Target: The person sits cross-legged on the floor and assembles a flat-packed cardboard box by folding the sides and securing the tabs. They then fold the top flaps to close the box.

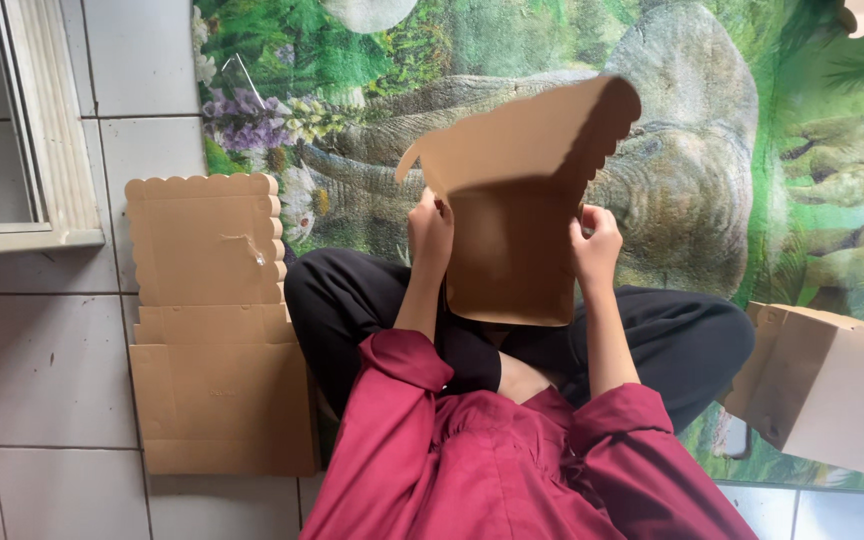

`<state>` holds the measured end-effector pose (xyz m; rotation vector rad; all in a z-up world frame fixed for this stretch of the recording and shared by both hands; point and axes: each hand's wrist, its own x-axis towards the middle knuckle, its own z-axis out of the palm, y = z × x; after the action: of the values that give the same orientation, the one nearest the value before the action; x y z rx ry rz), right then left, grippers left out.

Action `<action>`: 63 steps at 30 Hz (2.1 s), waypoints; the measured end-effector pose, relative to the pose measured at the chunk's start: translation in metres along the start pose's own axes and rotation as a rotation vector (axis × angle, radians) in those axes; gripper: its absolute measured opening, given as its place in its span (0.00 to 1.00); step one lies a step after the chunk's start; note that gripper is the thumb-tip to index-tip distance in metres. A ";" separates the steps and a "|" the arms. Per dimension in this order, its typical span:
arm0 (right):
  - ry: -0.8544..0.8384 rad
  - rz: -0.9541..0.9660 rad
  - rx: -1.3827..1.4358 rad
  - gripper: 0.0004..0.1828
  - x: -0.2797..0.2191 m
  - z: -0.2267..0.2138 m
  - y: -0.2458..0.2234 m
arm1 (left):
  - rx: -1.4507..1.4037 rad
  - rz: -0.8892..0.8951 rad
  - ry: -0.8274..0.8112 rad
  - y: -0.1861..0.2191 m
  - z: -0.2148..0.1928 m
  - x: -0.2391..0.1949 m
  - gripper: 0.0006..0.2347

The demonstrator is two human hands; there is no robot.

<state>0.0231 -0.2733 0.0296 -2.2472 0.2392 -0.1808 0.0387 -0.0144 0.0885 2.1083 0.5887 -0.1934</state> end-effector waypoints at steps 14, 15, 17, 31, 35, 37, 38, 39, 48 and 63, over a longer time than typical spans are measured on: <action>-0.187 0.533 0.661 0.18 0.007 -0.025 -0.005 | 0.337 0.184 -0.030 -0.075 0.048 0.030 0.06; -0.195 0.549 0.669 0.17 0.008 -0.023 -0.001 | 0.313 0.206 -0.061 -0.060 0.037 0.022 0.07; -0.203 0.532 0.657 0.17 0.008 -0.023 0.000 | 0.397 0.118 -0.158 -0.086 0.048 0.021 0.20; -0.222 0.278 0.369 0.16 0.010 -0.009 0.039 | 0.245 0.189 -0.481 0.046 0.154 -0.013 0.26; -0.218 0.266 0.315 0.14 0.010 -0.016 0.010 | 0.092 0.184 -0.419 0.049 0.154 -0.017 0.20; -0.214 0.257 0.288 0.14 0.007 -0.018 -0.002 | 0.069 0.188 -0.400 0.042 0.159 -0.017 0.18; -0.202 0.236 0.230 0.12 0.007 -0.018 -0.003 | 0.053 0.157 -0.397 0.039 0.162 -0.016 0.18; -0.190 0.214 0.172 0.10 0.007 -0.018 -0.004 | 0.037 0.126 -0.394 0.035 0.164 -0.014 0.17; -0.174 0.313 0.322 0.17 0.006 -0.026 -0.004 | 0.024 0.138 -0.523 0.041 0.140 0.000 0.12; -0.177 0.450 0.418 0.13 0.005 -0.026 0.004 | 0.086 0.276 -0.496 0.015 0.155 0.007 0.10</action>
<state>0.0223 -0.2962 0.0428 -1.7320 0.5486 0.1927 0.0647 -0.1454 0.0086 2.0895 -0.0047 -0.5701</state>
